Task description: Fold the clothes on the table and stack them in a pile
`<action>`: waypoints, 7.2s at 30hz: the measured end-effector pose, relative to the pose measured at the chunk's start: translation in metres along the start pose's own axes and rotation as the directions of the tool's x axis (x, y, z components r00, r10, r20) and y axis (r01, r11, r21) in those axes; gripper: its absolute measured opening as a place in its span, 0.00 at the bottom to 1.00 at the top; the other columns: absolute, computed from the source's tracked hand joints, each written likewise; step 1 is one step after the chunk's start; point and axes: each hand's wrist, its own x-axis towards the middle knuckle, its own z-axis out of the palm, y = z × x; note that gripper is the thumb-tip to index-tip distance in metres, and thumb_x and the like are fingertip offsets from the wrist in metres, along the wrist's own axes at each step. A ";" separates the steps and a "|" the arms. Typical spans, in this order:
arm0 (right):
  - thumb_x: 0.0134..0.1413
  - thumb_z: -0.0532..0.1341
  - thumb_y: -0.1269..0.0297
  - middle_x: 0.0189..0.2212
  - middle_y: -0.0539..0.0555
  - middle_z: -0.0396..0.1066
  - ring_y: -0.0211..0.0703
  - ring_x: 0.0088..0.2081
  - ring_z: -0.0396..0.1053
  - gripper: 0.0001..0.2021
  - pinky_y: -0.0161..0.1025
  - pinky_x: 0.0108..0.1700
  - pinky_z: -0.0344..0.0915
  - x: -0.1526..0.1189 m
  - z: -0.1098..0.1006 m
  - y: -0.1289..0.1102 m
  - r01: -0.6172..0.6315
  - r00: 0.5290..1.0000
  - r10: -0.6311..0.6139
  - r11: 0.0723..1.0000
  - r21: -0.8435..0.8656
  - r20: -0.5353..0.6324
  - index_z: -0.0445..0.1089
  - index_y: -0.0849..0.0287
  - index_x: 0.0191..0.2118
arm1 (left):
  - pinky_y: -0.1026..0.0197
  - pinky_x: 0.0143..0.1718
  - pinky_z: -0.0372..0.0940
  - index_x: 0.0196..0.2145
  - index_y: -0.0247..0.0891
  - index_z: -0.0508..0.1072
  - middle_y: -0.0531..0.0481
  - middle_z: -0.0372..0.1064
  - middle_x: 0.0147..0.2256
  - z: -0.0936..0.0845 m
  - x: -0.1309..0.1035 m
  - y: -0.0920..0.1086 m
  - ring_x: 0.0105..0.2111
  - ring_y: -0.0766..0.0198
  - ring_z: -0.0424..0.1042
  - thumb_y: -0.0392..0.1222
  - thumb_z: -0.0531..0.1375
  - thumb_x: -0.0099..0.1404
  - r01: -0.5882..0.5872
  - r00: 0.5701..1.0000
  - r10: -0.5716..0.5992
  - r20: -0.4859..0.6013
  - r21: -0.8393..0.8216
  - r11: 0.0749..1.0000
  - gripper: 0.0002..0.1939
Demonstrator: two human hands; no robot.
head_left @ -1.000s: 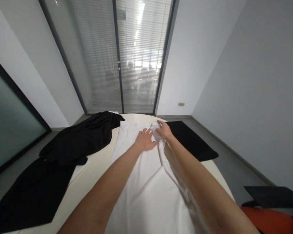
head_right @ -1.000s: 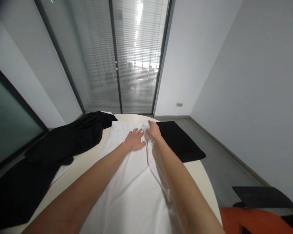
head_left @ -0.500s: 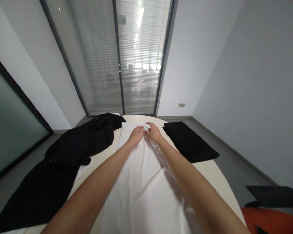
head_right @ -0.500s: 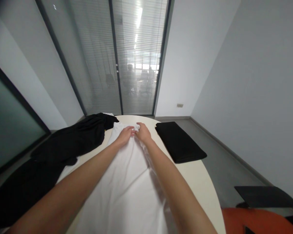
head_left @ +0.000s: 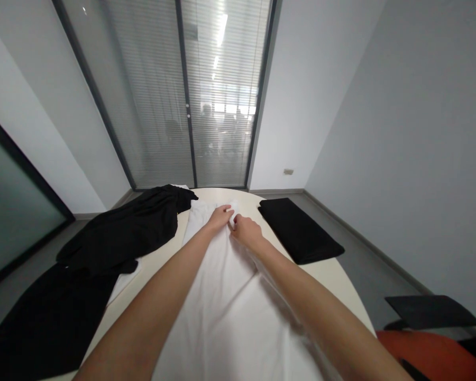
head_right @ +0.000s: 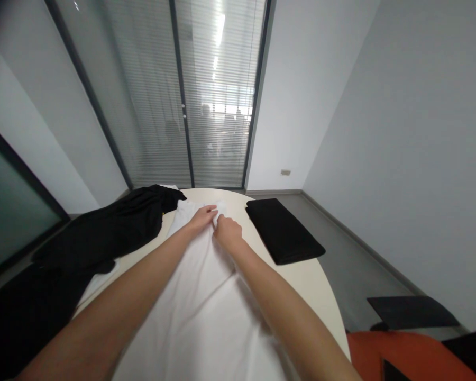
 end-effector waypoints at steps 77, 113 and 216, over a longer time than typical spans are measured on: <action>0.70 0.41 0.49 0.73 0.62 0.34 0.63 0.72 0.32 0.34 0.58 0.70 0.38 -0.050 0.031 0.039 0.410 0.887 -0.421 0.907 0.092 0.190 0.44 0.63 0.73 | 0.42 0.68 0.39 0.70 0.32 0.53 0.36 0.41 0.71 -0.053 -0.093 -0.025 0.71 0.43 0.39 0.57 0.42 0.73 -0.075 0.995 -0.017 0.100 0.839 0.538 0.36; 0.58 0.59 0.60 0.25 0.49 0.68 0.36 0.27 0.62 0.11 0.33 0.29 0.56 -0.091 -0.001 0.106 0.335 0.920 -0.391 0.817 0.469 0.024 0.74 0.62 0.41 | 0.57 0.43 0.64 0.59 0.44 0.67 0.46 0.72 0.46 -0.004 -0.239 0.044 0.43 0.58 0.70 0.38 0.48 0.76 -0.850 0.525 0.542 0.656 0.375 0.369 0.18; 0.67 0.52 0.67 0.45 0.55 0.76 0.43 0.44 0.72 0.12 0.36 0.46 0.61 -0.097 0.020 0.032 0.392 0.915 -0.366 0.905 0.162 -0.167 0.72 0.56 0.48 | 0.62 0.37 0.66 0.44 0.43 0.70 0.55 0.74 0.46 -0.067 -0.303 0.066 0.40 0.65 0.74 0.32 0.56 0.64 -0.842 0.370 0.477 0.797 0.071 0.535 0.11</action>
